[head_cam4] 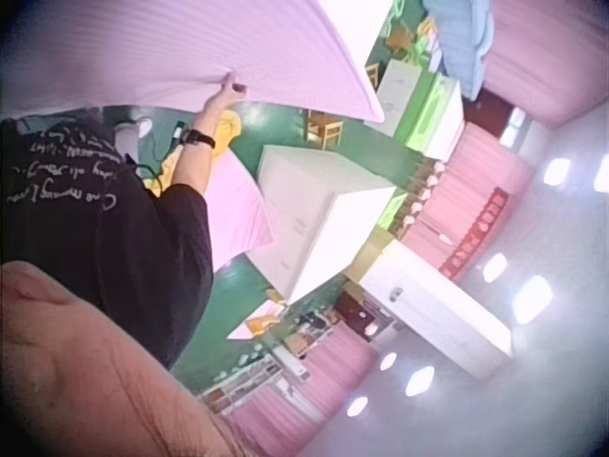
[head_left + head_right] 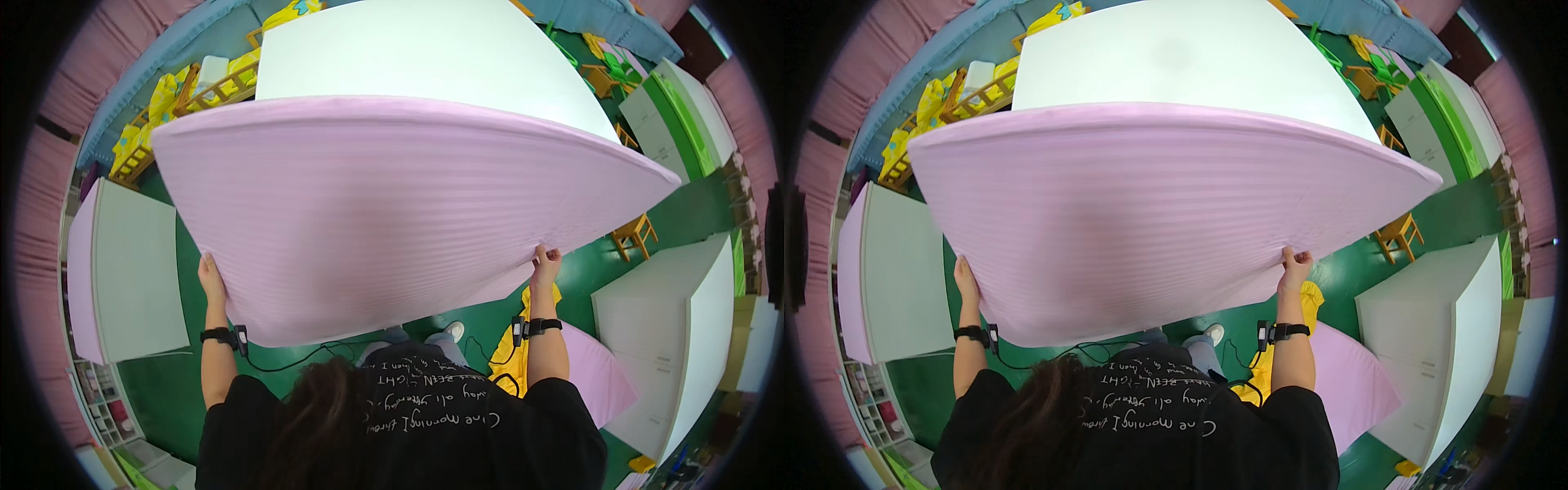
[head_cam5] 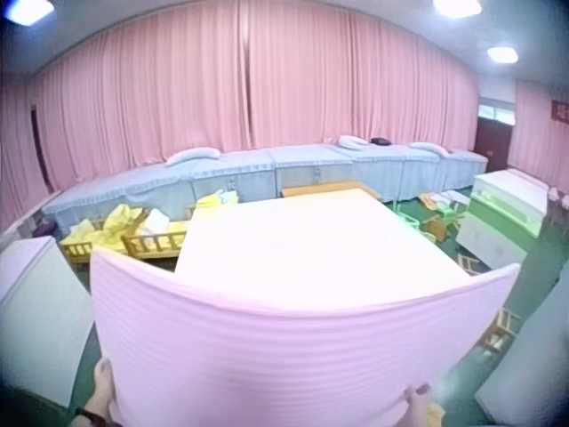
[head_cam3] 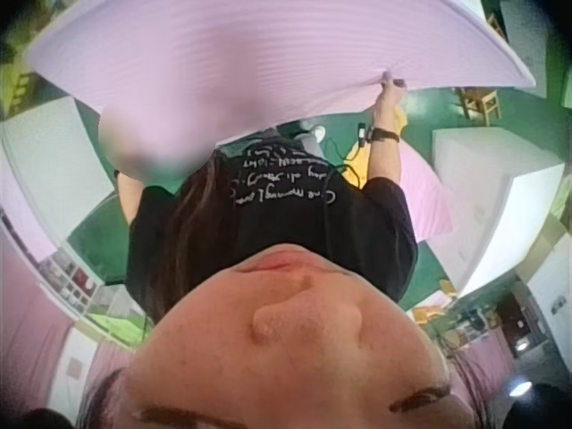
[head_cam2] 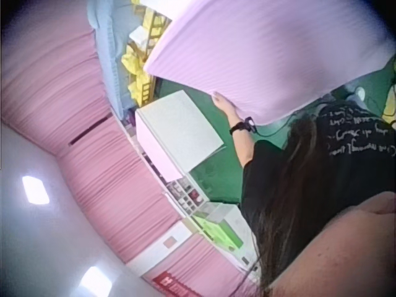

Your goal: The person picks up pink foam mats and a small container from the floor by hand and places the mats one by one on top of white cabinets.

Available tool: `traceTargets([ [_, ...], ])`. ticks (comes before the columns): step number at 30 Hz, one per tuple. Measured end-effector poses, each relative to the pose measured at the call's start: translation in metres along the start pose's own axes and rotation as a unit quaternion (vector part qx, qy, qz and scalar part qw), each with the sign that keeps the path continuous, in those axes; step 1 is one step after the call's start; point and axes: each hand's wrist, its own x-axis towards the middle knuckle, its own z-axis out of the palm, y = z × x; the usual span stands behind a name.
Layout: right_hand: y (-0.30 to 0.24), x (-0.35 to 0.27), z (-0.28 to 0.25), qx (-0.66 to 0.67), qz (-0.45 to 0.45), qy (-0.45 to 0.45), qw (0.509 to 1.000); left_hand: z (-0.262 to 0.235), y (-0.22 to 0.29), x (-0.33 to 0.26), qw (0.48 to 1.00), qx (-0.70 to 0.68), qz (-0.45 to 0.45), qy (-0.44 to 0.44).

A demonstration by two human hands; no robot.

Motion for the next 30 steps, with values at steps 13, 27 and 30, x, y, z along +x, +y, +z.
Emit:
traceTargets([
  [13, -0.017, 0.012, 0.010, -0.059, -0.083, -0.031, 0.994, 0.013, -0.010, 0.006, 0.994, 0.049, -0.090, -0.034],
  [27, -0.055, -0.003, 0.039, -0.475, -0.475, -0.051, 0.739, -0.025, -0.012, -0.081, 0.966, 0.225, 0.054, -0.118],
  [30, -0.049, -0.020, 0.042, -0.479, -0.449, -0.092, 0.749, -0.048, -0.007, -0.095, 0.945, 0.267, -0.035, -0.185],
])
